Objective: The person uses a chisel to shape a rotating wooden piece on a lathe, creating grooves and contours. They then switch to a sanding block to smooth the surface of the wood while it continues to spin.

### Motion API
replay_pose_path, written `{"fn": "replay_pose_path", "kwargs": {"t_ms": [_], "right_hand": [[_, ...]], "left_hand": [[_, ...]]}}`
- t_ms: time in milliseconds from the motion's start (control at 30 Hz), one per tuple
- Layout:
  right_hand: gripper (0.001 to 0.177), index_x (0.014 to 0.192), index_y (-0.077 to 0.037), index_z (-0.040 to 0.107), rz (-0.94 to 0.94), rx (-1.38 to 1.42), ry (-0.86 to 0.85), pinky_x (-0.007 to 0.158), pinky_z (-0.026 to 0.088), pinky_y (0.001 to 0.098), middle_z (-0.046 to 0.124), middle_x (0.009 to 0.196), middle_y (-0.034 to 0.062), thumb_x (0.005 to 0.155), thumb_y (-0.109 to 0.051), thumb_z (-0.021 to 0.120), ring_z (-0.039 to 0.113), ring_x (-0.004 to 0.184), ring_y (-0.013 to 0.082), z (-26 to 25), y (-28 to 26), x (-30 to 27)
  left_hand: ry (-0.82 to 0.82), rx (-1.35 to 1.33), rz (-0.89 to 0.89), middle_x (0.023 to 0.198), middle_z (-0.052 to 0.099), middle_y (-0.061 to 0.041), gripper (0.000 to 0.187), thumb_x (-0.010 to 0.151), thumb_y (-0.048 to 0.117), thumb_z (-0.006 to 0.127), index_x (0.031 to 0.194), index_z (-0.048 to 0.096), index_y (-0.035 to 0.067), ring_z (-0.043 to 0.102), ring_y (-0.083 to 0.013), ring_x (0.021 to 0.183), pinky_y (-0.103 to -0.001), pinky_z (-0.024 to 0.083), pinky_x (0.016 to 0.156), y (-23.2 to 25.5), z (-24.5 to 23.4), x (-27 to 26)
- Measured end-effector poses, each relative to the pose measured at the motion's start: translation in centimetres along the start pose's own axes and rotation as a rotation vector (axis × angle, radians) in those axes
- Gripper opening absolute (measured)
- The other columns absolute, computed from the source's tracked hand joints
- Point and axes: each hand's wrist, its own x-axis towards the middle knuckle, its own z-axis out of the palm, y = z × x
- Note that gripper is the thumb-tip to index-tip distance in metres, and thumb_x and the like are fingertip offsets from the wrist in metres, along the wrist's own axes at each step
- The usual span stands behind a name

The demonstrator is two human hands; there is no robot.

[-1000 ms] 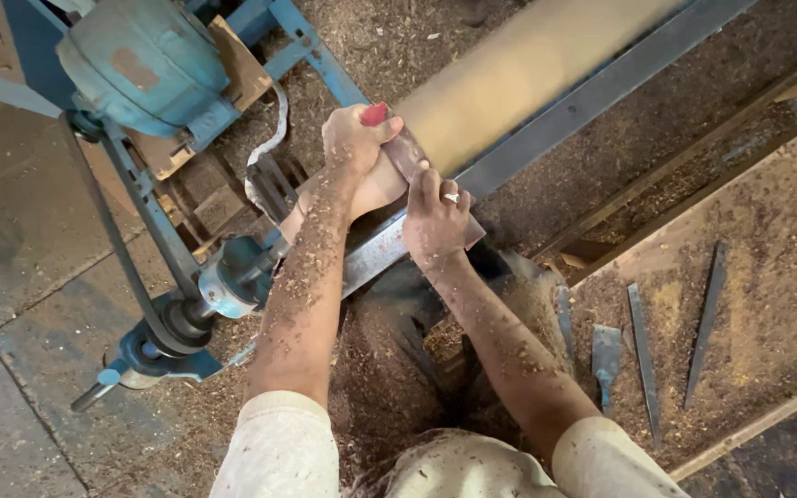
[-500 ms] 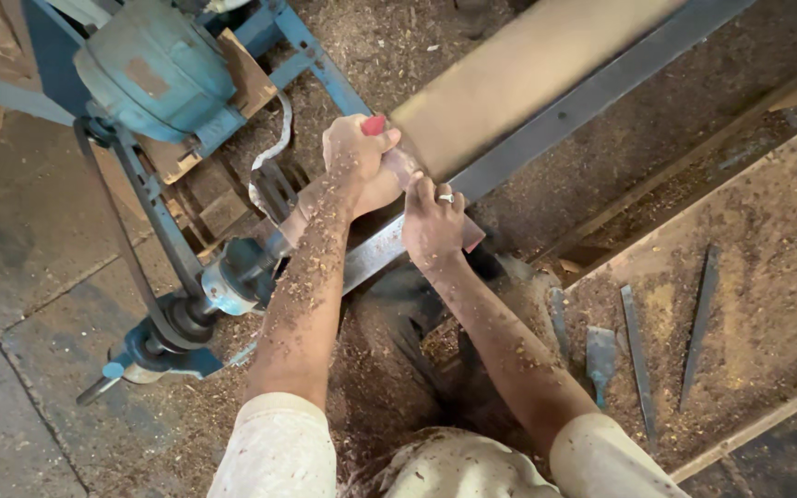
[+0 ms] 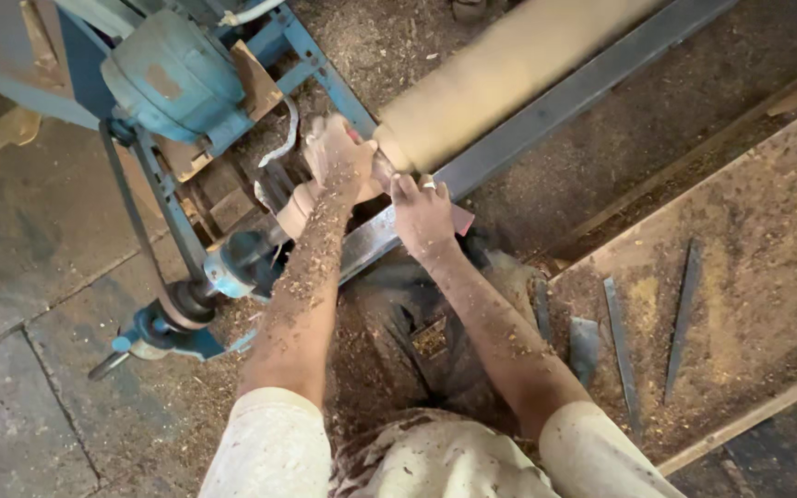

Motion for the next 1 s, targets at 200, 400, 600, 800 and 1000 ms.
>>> {"fn": "replay_pose_path", "kwargs": {"t_ms": [200,400,600,800,1000], "right_hand": [[0.012,0.095,-0.006,0.06,0.301,0.282,-0.195,0.061,0.055,0.05,0.068,0.084,0.0166,0.095,-0.017,0.062,0.069,0.073,0.0403,-1.6,-0.6,-1.7],[0.018,0.088,-0.005,0.058,0.446,0.475,-0.101,0.064,0.054,0.0551,0.068,0.074,0.0226,0.096,-0.021,0.06,0.068,0.067,0.0451,-0.3,-2.1,-0.6],[0.025,0.083,-0.004,0.059,0.641,0.464,-0.18,0.067,0.053,0.0579,0.068,0.071,0.0259,0.1,-0.023,0.059,0.068,0.07,0.0482,1.0,-1.8,1.1],[0.027,0.083,-0.002,0.061,0.682,0.478,-0.139,0.068,0.052,0.0581,0.068,0.073,0.027,0.099,-0.023,0.059,0.067,0.072,0.0487,1.9,-1.5,1.2],[0.029,0.078,-0.002,0.062,0.671,0.461,-0.054,0.067,0.054,0.0558,0.066,0.069,0.0266,0.099,-0.023,0.061,0.068,0.069,0.0476,2.2,-1.2,1.5]], "left_hand": [[0.084,0.189,0.866,0.137,0.062,-0.013,0.034,0.077,0.033,0.078,0.104,0.073,0.014,0.05,-0.0391,0.13,-0.057,0.038,0.102,-2.5,-4.3,-2.5],[0.129,0.239,0.977,0.099,0.066,-0.003,0.027,0.078,0.036,0.077,0.093,0.069,0.014,0.057,-0.0289,0.116,-0.051,0.04,0.107,-2.3,-3.1,-0.2],[0.202,0.242,0.956,0.087,0.062,0.0,0.017,0.081,0.031,0.074,0.084,0.064,0.018,0.056,-0.0263,0.102,-0.048,0.039,0.098,-1.1,-1.5,1.6],[-0.013,0.209,0.822,0.084,0.065,-0.002,0.02,0.063,0.03,0.074,0.076,0.067,0.016,0.058,-0.0299,0.098,-0.046,0.04,0.088,-0.1,-2.3,1.4],[-0.005,0.222,0.802,0.09,0.065,-0.001,0.016,0.068,0.023,0.081,0.078,0.069,0.019,0.059,-0.0275,0.102,-0.043,0.043,0.089,0.9,-1.3,2.5]]}}
